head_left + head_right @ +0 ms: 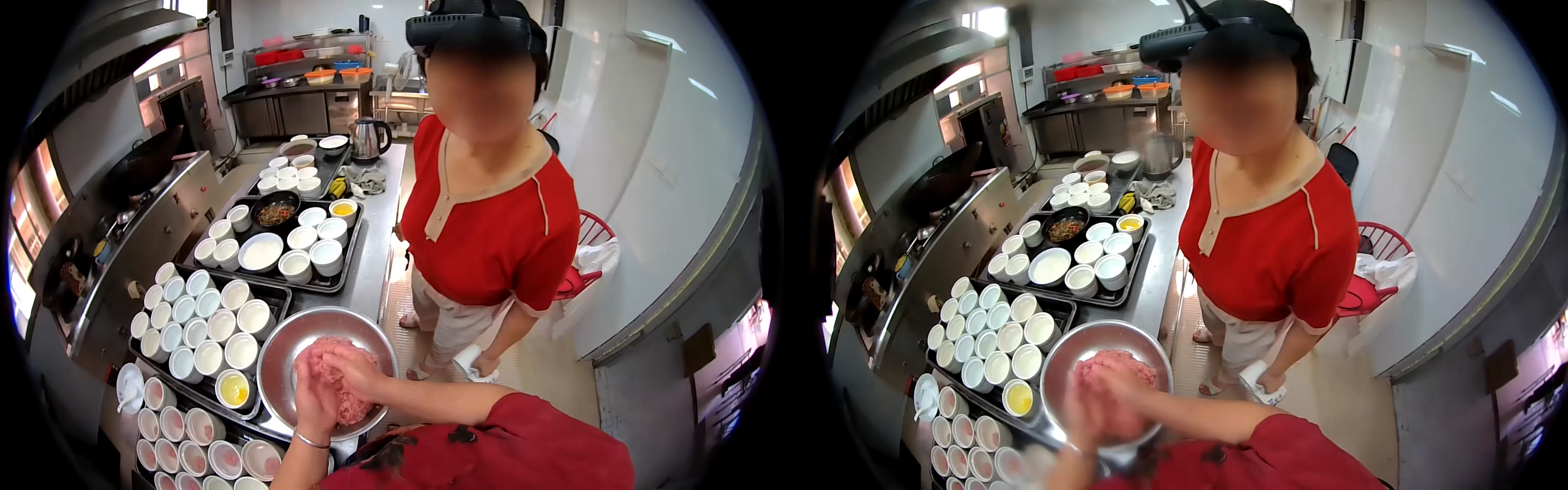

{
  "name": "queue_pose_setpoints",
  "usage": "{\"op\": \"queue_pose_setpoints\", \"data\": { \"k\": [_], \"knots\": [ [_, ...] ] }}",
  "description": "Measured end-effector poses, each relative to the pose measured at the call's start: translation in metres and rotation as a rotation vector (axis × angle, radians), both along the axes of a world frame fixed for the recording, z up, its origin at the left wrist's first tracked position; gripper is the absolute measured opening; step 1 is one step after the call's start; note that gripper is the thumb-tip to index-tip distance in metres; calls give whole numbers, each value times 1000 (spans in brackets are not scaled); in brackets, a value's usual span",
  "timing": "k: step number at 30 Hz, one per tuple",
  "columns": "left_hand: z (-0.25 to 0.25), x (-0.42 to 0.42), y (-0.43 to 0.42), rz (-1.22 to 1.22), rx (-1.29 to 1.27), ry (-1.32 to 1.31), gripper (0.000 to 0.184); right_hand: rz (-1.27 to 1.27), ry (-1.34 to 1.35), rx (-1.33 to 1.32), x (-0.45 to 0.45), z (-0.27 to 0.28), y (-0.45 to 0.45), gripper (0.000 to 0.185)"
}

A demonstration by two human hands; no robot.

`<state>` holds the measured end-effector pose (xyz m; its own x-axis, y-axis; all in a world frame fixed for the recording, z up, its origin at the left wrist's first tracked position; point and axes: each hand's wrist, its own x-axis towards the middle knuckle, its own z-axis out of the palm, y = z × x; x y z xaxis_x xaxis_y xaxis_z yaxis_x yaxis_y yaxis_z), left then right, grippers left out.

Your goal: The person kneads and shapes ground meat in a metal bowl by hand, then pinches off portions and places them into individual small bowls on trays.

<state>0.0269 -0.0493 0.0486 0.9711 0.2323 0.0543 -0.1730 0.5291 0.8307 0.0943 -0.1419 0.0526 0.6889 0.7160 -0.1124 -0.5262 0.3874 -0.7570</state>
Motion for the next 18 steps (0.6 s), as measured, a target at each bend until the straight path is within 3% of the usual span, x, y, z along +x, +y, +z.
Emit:
{"op": "queue_pose_setpoints", "data": {
  "k": [1,3,4,5,9,11,12,13,14,15,17,18],
  "knots": [
    [1,1,6,-288,-724,-86,44,10,-2,3,-1,-3,1,33],
    [6,-1,4,-222,-811,0,41,-37,-1107,-383,-6,-4,0,34],
    [10,-1,1,-116,-812,100,39,-146,-1466,-385,-7,-9,1,35],
    [12,-1,0,-11,-809,200,37,-191,-1507,-394,-6,-10,4,35],
    [-11,-3,9,-126,-855,183,32,-269,-864,-292,10,-13,10,34],
    [-35,1,13,-59,-555,65,25,-161,-305,-203,10,-5,6,35],
    [-19,-2,7,-55,-558,64,25,-51,70,-137,8,5,2,36],
    [2,-3,-2,-18,-174,58,24,72,347,-58,6,11,-3,38],
    [16,-4,-5,20,212,50,24,450,467,496,8,-2,-10,37],
    [14,-5,-3,21,213,52,24,451,469,497,7,-24,-4,37],
    [4,1,6,64,30,68,27,67,700,58,13,-55,10,36],
    [-3,6,10,80,-62,76,29,43,651,-71,-6,19,1,31]
  ]
}}
